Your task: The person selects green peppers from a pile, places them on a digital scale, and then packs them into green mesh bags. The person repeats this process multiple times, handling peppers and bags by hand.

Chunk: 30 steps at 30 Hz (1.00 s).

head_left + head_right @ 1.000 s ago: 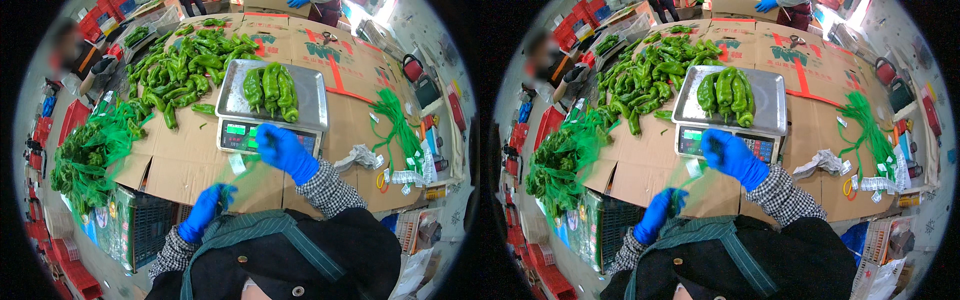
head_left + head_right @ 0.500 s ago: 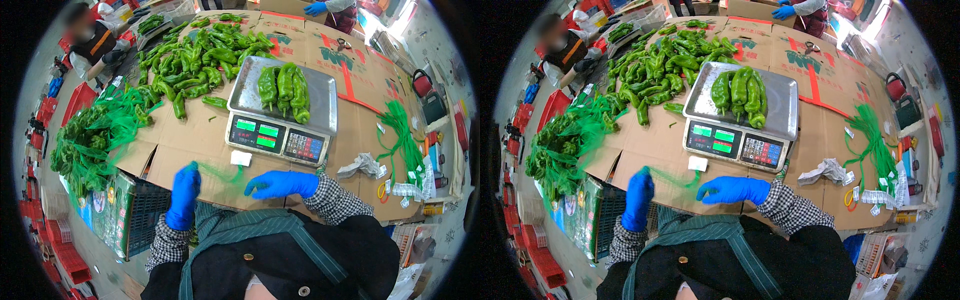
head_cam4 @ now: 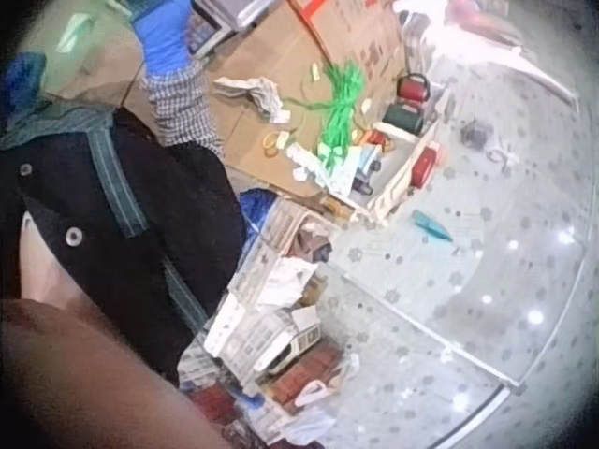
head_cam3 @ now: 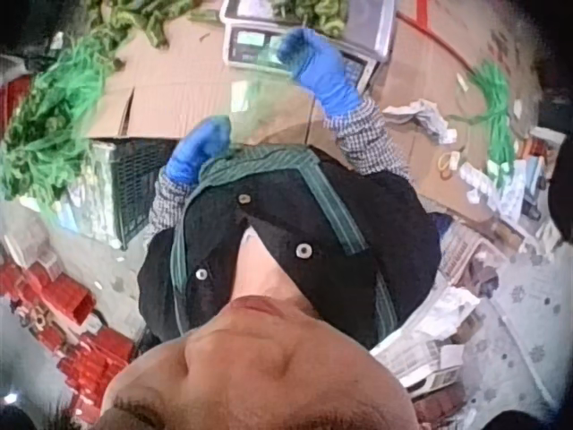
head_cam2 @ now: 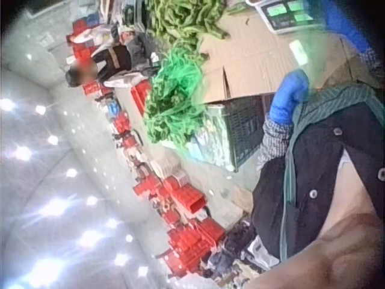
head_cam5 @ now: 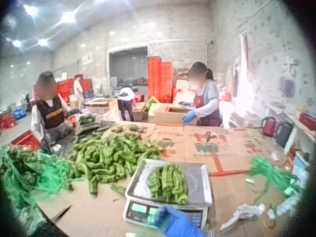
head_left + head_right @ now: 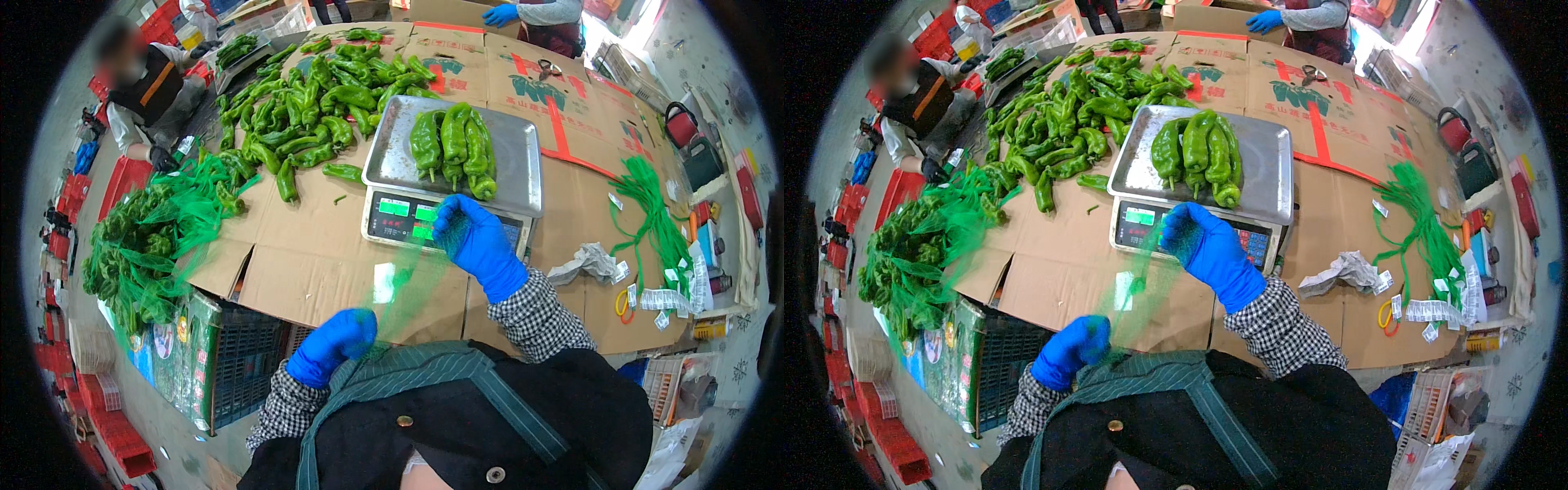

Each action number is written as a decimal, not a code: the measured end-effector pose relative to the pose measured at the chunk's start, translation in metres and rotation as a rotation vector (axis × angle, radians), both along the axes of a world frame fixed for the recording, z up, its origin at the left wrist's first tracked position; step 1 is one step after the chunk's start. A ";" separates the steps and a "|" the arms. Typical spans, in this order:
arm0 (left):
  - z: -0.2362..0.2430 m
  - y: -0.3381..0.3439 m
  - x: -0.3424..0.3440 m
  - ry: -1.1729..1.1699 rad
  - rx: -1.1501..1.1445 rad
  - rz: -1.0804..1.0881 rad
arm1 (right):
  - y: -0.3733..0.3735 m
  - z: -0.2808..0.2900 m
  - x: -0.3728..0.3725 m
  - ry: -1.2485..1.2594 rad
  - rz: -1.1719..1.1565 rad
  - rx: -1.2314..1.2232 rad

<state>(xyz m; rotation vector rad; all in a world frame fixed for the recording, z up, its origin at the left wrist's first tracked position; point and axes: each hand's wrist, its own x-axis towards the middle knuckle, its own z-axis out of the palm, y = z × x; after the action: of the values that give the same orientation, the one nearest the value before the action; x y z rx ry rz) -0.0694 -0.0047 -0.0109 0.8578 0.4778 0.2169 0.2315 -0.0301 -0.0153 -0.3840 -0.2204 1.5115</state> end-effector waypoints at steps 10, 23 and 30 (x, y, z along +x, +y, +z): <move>-0.002 -0.013 0.006 0.462 0.371 0.157 | -0.011 0.004 -0.014 -0.107 0.223 -0.044; 0.088 0.036 0.058 -0.065 -0.082 -0.577 | -0.029 0.109 0.052 -0.494 0.260 0.455; 0.097 0.084 0.158 0.313 2.013 -0.556 | -0.068 0.087 0.016 -2.002 0.274 0.964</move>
<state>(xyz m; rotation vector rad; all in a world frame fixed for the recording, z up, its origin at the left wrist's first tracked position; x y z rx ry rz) 0.0883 0.0794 0.0865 2.9689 0.1351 -0.0382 0.2471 -0.0977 0.0720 -0.9353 -2.4710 0.5454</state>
